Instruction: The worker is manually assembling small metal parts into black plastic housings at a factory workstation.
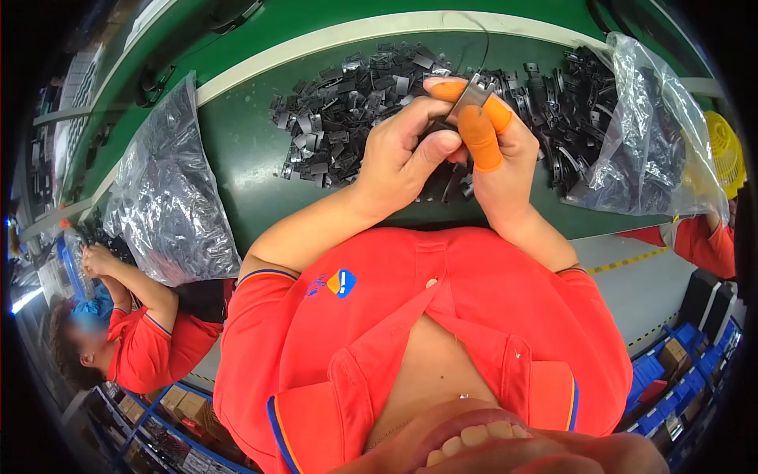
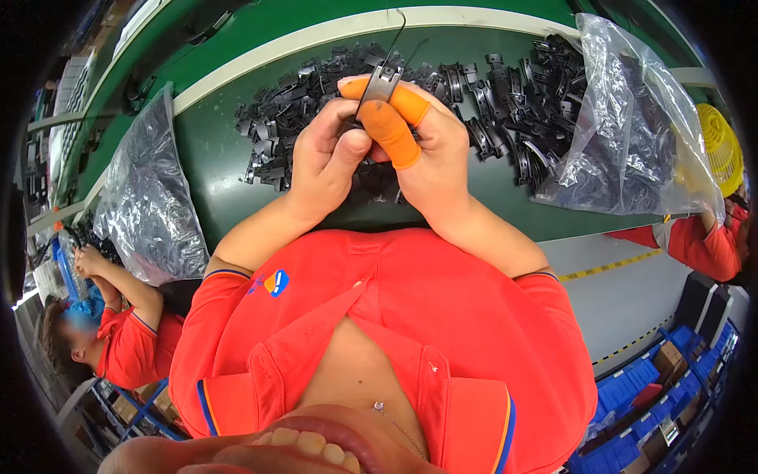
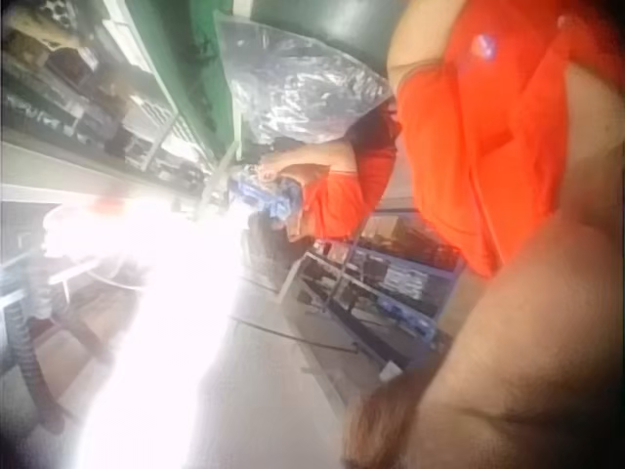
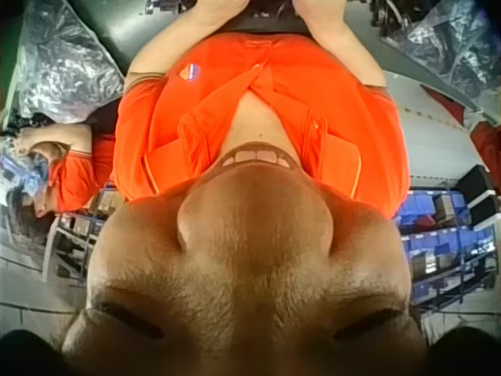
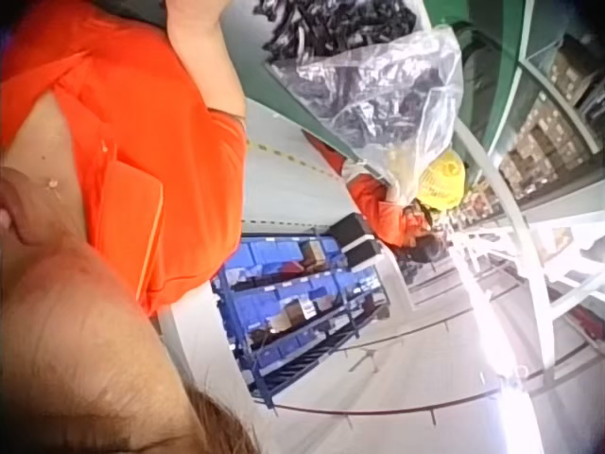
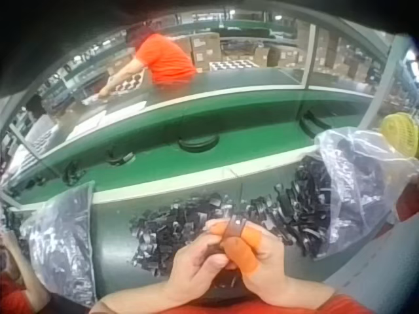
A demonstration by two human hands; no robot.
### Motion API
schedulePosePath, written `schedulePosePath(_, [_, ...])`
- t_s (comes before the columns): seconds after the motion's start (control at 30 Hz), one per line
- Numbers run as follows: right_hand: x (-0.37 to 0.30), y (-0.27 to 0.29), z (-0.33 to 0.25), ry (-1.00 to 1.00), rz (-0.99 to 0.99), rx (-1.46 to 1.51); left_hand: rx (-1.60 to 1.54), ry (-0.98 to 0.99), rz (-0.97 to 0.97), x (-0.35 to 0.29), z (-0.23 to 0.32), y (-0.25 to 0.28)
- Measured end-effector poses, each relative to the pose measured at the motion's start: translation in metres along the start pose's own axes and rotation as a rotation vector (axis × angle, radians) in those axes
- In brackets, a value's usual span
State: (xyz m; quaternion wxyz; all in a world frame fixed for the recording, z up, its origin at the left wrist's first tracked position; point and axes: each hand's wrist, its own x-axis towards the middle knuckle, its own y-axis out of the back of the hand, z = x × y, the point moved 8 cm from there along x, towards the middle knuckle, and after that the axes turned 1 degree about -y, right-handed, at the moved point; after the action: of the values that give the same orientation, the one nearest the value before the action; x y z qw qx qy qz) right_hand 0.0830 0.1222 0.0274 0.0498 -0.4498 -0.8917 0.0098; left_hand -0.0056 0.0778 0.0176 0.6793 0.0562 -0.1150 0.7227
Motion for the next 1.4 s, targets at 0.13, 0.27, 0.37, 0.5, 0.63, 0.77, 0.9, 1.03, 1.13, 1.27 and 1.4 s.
schedulePosePath(0.13, [0.004, -0.007, 0.006, 0.03, 0.021, 0.152, -0.067, -0.007, 0.018, 0.006, -0.003, 0.004])
schedulePosePath(0.27, [0.003, -0.004, 0.003, 0.024, -0.093, 0.228, -0.176, 0.01, -0.009, 0.003, -0.007, -0.003])
schedulePosePath(0.37, [0.002, -0.003, 0.0, 0.031, -0.171, 0.192, -0.189, 0.017, -0.041, 0.002, 0.0, -0.007])
schedulePosePath(0.5, [-0.001, -0.01, -0.001, 0.006, -0.168, 0.328, -0.158, -0.049, 0.063, -0.002, -0.001, -0.004])
schedulePosePath(0.63, [-0.001, -0.01, -0.003, 0.022, -0.16, 0.366, -0.152, -0.031, 0.051, 0.0, -0.003, -0.006])
schedulePosePath(0.77, [-0.002, -0.003, 0.001, 0.036, -0.14, 0.363, -0.201, 0.024, 0.027, 0.001, -0.002, -0.011])
schedulePosePath(0.9, [-0.003, 0.003, -0.002, 0.026, -0.196, 0.286, -0.38, 0.151, -0.093, 0.005, 0.002, -0.018])
schedulePosePath(1.03, [-0.005, 0.002, -0.038, 0.515, -0.188, -0.566, 0.031, 0.169, -0.245, -0.005, 0.0, -0.016])
schedulePosePath(1.13, [-0.011, -0.005, -0.032, 0.565, -0.202, -0.595, 0.232, 0.092, -0.195, -0.001, 0.005, -0.018])
schedulePosePath(1.27, [-0.013, 0.006, -0.015, 0.441, -0.027, -0.296, 0.265, -0.057, -0.104, -0.003, 0.007, -0.021])
schedulePosePath(1.4, [-0.015, 0.012, -0.015, 0.382, -0.139, -0.287, 0.286, -0.104, -0.229, 0.005, 0.01, -0.023])
